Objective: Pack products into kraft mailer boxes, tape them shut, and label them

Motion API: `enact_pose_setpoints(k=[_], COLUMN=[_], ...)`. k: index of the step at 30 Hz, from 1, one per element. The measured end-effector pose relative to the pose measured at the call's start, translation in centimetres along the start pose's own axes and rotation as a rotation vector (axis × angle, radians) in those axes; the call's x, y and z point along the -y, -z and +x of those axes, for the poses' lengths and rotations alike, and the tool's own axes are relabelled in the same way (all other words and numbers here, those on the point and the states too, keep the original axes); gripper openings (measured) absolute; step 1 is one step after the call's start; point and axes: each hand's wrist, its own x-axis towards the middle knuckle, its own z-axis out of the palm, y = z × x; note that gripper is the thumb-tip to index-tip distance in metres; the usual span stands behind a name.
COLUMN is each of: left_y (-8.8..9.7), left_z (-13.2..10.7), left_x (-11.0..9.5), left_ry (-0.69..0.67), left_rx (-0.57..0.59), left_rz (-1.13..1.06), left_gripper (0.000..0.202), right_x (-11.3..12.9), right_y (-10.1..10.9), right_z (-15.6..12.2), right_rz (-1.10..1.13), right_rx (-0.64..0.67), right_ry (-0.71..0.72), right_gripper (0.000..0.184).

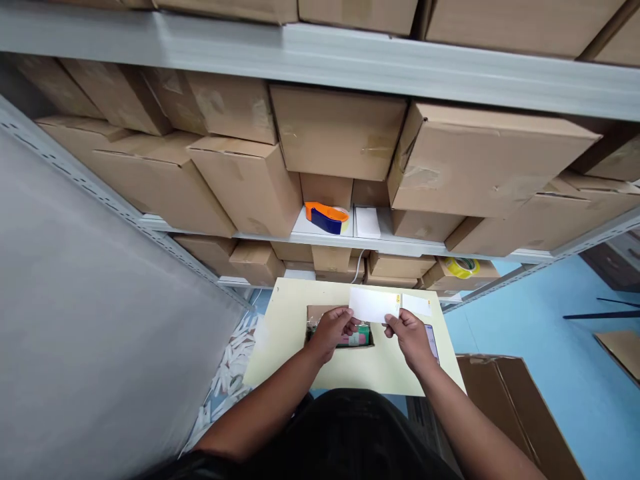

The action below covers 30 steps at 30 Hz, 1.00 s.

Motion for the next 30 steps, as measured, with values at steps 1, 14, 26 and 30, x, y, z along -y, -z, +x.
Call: enact_pose_setpoints(k=[1, 14, 26, 30], left_y=[0.5, 3.6, 2.9, 2.8], left_z=[-0.3, -6.4, -9.1, -9.3], left_x=[-0.1, -5.3, -8.6, -8.6], left_ry=[-0.015, -0.186, -0.266, -0.294], left_rx=[-0.002, 0.085, 0.047, 0.039], left_rz=[0.01, -0.094, 0.067, 0.08], left_gripper=[0.046, 0.032, 0.031, 0.03], right_x=[0.1, 2.1, 6.6, 7.6], right_y=[-0.5, -3.8, -4.2, -4.4], right_z=[-0.1, -2.6, -5.4, -6.0], right_rz=[-0.011, 0.246, 0.205, 0.229], right_rx=[0.005, 0.039, 0.126, 0.09], right_ry=[0.005, -0.165, 0.03, 0.102], right_gripper=[0.037, 0.035, 0.028, 0.027])
